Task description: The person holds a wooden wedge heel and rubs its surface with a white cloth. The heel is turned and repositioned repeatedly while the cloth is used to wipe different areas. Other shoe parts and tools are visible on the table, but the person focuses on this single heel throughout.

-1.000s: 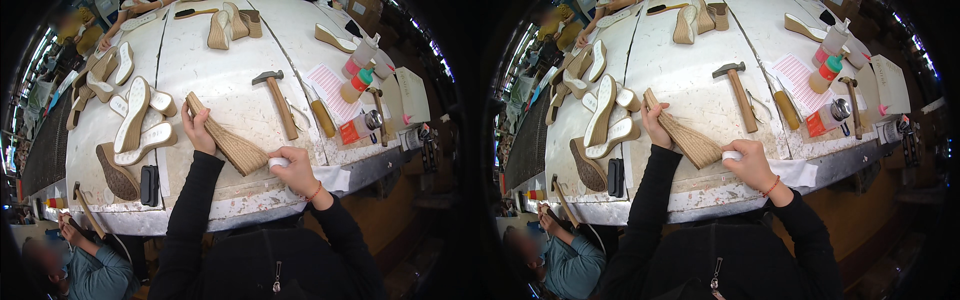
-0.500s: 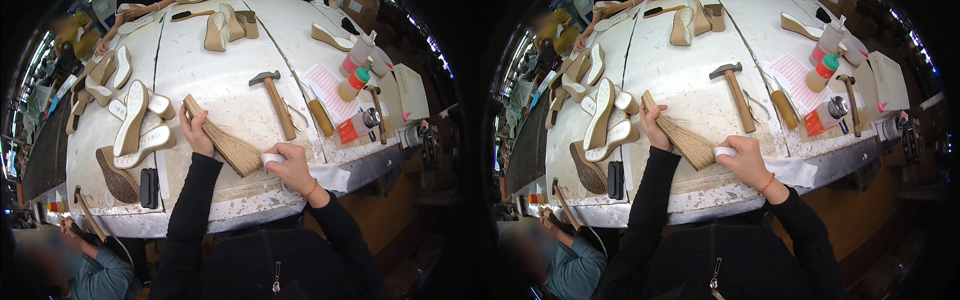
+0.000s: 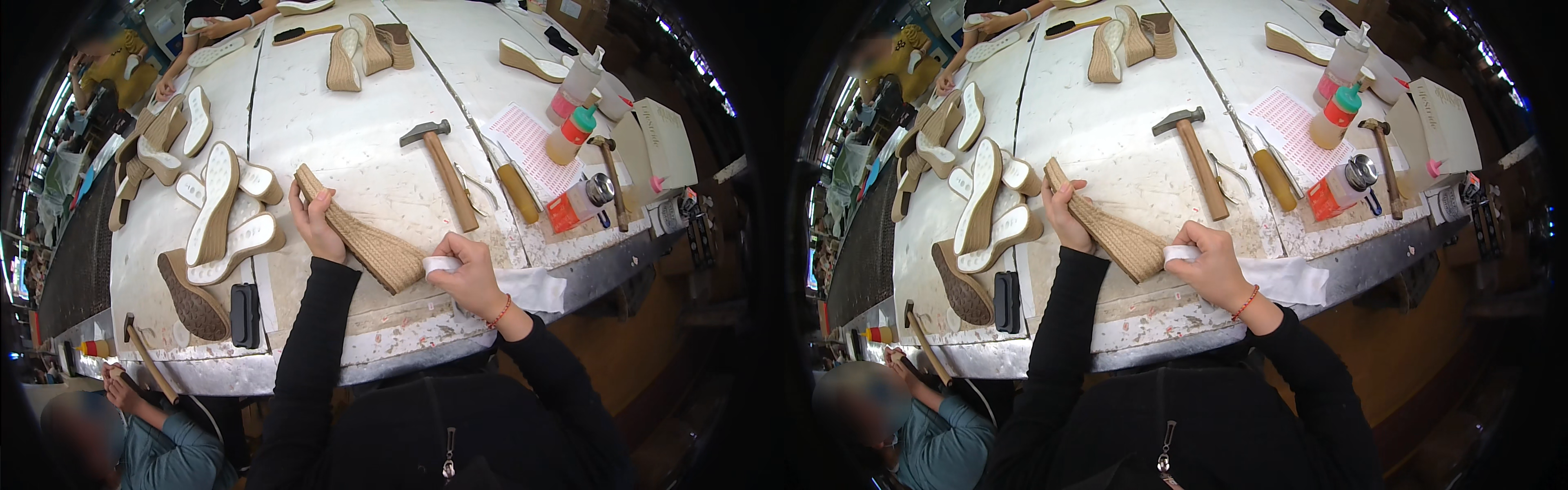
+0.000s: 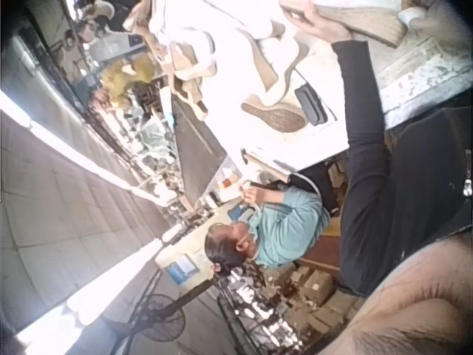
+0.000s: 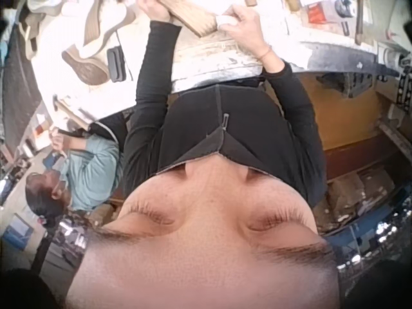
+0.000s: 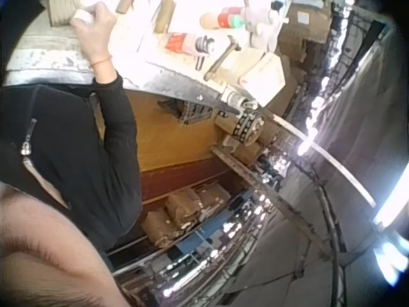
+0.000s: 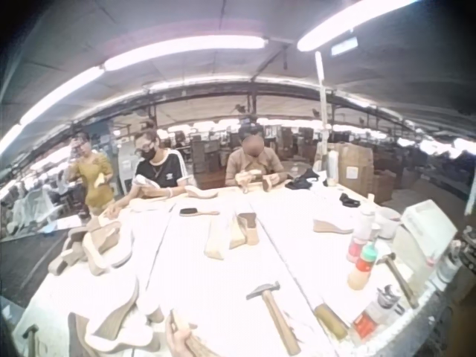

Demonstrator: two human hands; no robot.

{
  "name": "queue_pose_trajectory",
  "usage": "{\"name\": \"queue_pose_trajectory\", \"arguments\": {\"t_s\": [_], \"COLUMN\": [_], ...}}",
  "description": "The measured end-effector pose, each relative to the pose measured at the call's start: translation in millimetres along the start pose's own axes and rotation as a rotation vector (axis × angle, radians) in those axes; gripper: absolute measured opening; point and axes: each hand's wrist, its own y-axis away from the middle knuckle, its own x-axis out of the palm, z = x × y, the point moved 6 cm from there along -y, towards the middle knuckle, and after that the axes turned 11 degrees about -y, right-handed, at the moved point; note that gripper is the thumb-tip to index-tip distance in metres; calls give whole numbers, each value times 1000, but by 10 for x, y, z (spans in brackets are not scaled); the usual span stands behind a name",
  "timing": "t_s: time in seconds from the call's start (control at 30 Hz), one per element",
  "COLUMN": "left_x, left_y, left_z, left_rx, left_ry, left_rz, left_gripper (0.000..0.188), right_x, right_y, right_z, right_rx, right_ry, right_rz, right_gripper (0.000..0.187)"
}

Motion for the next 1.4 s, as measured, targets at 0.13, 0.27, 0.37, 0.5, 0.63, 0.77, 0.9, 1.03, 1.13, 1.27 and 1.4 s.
{"name": "queue_pose_trajectory", "arguments": {"t_s": [0.13,0.27,0.37,0.5,0.63,0.77,0.9,1.03,1.13,1.27,1.4], "left_x": [-1,10,-17,-36,64,42,8,75,107,38,52], "left_y": [-15,2,-1,10,104,103,138,209,241,188,142], "left_z": [-8,-15,-31,-47,-186,-122,-342,-399,-372,-271,-139], "left_rx": [12,22,45,72,101,181,202,179,148,95,62], "left_ry": [-14,-26,-56,-28,-47,-37,11,-34,-50,-38,3], "left_rz": [10,-5,-6,20,63,70,51,45,51,40,81], "left_gripper": [63,62,62,63,65,70,70,69,69,68,67], "right_x": [-92,-280,-608,-1418,-2246,-2743,-2563,-2612,-2556,-2605,-2654], "right_y": [129,202,273,388,352,110,-73,6,92,54,78], "right_z": [-75,-54,133,558,664,213,167,206,212,226,176], "right_rx": [-85,51,77,-162,-187,-98,109,74,204,81,-19], "right_ry": [185,74,-126,-245,72,284,110,163,21,197,296], "right_rz": [-12,-41,-130,-440,-813,-781,-728,-767,-738,-790,-813], "right_gripper": [15,11,9,15,32,50,56,58,57,53,52]}}
